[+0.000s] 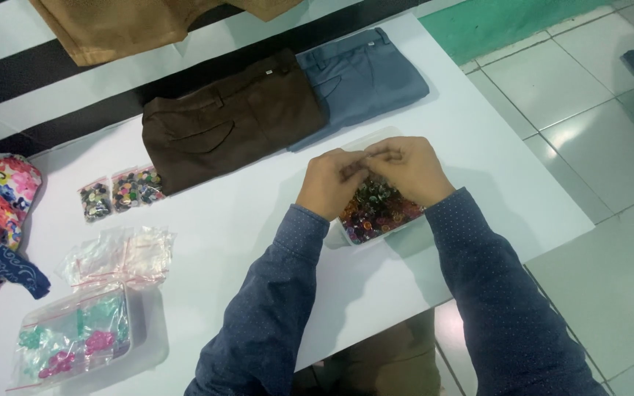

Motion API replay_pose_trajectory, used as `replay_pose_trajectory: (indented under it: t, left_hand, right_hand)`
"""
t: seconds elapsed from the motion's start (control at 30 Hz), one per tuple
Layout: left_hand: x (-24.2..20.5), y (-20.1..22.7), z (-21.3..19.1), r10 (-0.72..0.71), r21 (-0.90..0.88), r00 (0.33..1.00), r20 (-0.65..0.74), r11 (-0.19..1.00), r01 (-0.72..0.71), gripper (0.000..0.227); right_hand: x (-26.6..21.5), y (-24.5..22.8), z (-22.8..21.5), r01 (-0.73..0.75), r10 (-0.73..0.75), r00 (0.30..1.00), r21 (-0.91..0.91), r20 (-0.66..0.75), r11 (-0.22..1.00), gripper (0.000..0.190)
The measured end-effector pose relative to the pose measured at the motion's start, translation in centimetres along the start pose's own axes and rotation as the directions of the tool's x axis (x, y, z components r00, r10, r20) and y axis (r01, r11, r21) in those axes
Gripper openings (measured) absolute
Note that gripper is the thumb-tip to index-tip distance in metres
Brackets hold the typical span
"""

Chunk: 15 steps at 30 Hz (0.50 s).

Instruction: Sorting small decorative buttons and beads on a work table

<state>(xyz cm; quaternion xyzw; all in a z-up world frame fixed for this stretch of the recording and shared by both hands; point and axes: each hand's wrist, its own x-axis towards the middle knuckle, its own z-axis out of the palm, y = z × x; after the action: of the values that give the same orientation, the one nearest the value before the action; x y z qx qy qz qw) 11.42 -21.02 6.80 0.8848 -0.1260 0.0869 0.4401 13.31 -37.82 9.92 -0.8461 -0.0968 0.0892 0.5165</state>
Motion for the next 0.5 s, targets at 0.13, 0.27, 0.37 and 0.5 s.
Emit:
replay_pose_trajectory:
  t: [0.13,0.27,0.37,0.5]
  left_hand:
    - [0.0,-0.7,0.1,-0.042,0.288,0.996,0.083,0.958,0.016,0.021]
    - [-0.7,-1.2,0.7,0.025,0.745,0.979,0.204,0.644,-0.172,0.011]
    - [-0.5,-0.1,1.2,-0.031,0.783,0.966,0.256,0.593,-0.188,0.009]
    - [0.5,-0.4,1.9,-0.075,0.735,0.943,0.323,0.647,-0.201,0.012]
  right_hand:
    - [-0.1,-0.8,-0.2,-0.059,0.064,0.997,-0.088,0.051,0.994,0.023]
    - [0.2,0.6,1.2,0.012,-0.006,1.000,-0.298,0.021,0.955,0.026]
    - [1.0,2.7,2.7,0.079,-0.055,0.997,-0.492,0.063,0.867,0.026]
    - [0.4,3.4,4.1,0.147,-0.108,0.989,-0.803,0.102,0.578,0.019]
